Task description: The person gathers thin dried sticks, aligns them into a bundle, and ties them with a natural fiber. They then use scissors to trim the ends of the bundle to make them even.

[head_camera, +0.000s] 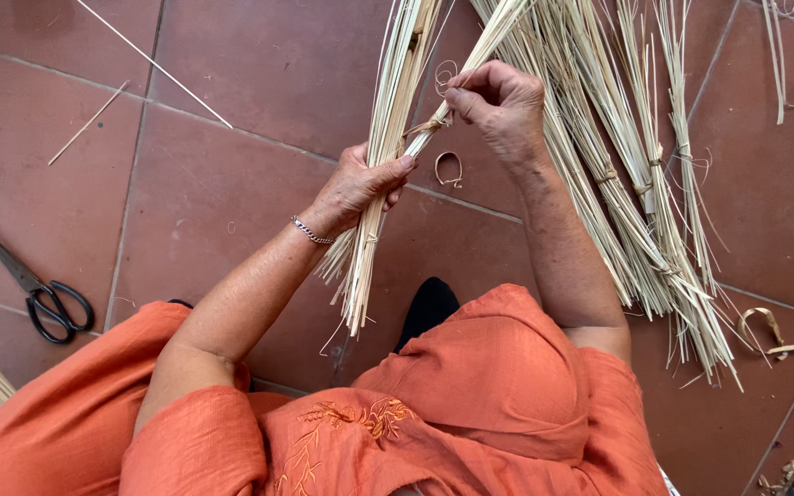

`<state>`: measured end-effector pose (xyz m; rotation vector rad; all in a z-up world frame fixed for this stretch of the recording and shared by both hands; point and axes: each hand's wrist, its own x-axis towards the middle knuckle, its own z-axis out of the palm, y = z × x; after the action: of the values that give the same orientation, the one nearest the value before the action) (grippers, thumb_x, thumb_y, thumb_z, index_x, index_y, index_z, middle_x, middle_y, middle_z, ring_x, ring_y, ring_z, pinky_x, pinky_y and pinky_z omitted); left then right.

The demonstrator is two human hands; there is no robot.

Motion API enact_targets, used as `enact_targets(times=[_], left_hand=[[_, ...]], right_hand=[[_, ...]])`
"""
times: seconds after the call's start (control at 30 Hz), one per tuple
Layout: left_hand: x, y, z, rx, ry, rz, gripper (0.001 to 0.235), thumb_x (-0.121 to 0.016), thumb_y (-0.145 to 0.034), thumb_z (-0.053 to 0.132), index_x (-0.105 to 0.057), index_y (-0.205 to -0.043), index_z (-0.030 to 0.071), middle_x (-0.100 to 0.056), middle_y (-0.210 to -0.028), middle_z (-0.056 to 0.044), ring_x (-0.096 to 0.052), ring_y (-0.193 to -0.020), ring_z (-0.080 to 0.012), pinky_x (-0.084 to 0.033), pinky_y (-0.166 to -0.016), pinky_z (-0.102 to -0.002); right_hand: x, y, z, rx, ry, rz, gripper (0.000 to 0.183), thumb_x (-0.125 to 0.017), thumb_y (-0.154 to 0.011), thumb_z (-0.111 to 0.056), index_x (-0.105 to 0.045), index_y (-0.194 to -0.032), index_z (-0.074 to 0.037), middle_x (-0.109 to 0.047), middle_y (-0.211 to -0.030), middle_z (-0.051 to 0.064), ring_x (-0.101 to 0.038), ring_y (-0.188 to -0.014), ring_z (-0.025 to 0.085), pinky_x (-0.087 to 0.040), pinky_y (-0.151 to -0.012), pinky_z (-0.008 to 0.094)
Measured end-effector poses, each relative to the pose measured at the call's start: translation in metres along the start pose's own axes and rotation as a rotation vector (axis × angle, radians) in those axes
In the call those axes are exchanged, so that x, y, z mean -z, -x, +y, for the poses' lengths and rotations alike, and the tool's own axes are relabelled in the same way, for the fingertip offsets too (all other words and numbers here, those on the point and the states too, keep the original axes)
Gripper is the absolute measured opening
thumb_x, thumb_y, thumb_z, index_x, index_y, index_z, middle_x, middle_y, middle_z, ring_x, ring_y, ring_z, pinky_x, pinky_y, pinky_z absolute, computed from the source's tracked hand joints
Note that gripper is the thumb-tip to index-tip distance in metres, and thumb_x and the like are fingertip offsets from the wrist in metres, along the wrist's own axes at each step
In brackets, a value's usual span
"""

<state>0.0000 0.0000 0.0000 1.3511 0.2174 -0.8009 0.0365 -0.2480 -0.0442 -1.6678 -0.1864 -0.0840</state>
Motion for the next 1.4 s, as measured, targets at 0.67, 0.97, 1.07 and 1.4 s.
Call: enact_targets(times=[0.67,0.97,1.07,1.4], left_hand=[[-0.003,-0.008,-0.001,0.044,0.004,-0.015,0.028,-0.069,-0.096,0.032,-0.069,-0.099,0.004,-0.067,-0.072,-0.001,-0.062,-0.056,-0.0045,-0.054,-0.047,-0.02],[0.002,-0.012,-0.017,-0.023,-0.075,0.035,0.031,-0.074,-0.093,0.034,-0.065,-0.093,0.005,-0.064,-0.067,-0.001,-0.059,-0.051,-0.0056,-0.05,-0.044,-0.02],[0.005,-0.013,-0.018,-0.039,-0.101,0.04,0.031,-0.075,-0.093,0.035,-0.065,-0.093,0.005,-0.064,-0.067,-0.001,-0.059,-0.052,-0.0056,-0.051,-0.045,-0.02],[0.005,-0.01,-0.037,-0.059,-0.129,0.085,0.032,-0.078,-0.091,0.035,-0.065,-0.093,0.006,-0.062,-0.069,0.0,-0.058,-0.055,-0.0063,-0.052,-0.049,-0.023]], right_hand=[[0.026,-0.007,-0.008,-0.181,-0.247,0.084,0.005,-0.072,-0.103,-0.009,-0.071,-0.102,-0.004,-0.074,-0.094,0.01,-0.075,-0.083,0.012,-0.068,-0.065,0.027],[0.023,-0.003,-0.035,-0.176,-0.159,-0.039,0.042,-0.07,-0.102,-0.004,-0.059,-0.143,-0.005,-0.07,-0.095,0.008,-0.069,-0.08,0.008,-0.064,-0.066,0.026],[0.027,-0.013,-0.044,-0.207,0.074,-0.084,0.05,-0.067,-0.104,-0.008,-0.051,-0.151,-0.008,-0.071,-0.081,0.006,-0.067,-0.065,0.007,-0.059,-0.055,0.024],[0.026,-0.027,0.006,-0.18,0.336,-0.111,0.022,-0.066,-0.109,-0.027,-0.075,-0.116,-0.009,-0.073,-0.08,0.001,-0.07,-0.061,0.004,-0.054,-0.049,0.019]])
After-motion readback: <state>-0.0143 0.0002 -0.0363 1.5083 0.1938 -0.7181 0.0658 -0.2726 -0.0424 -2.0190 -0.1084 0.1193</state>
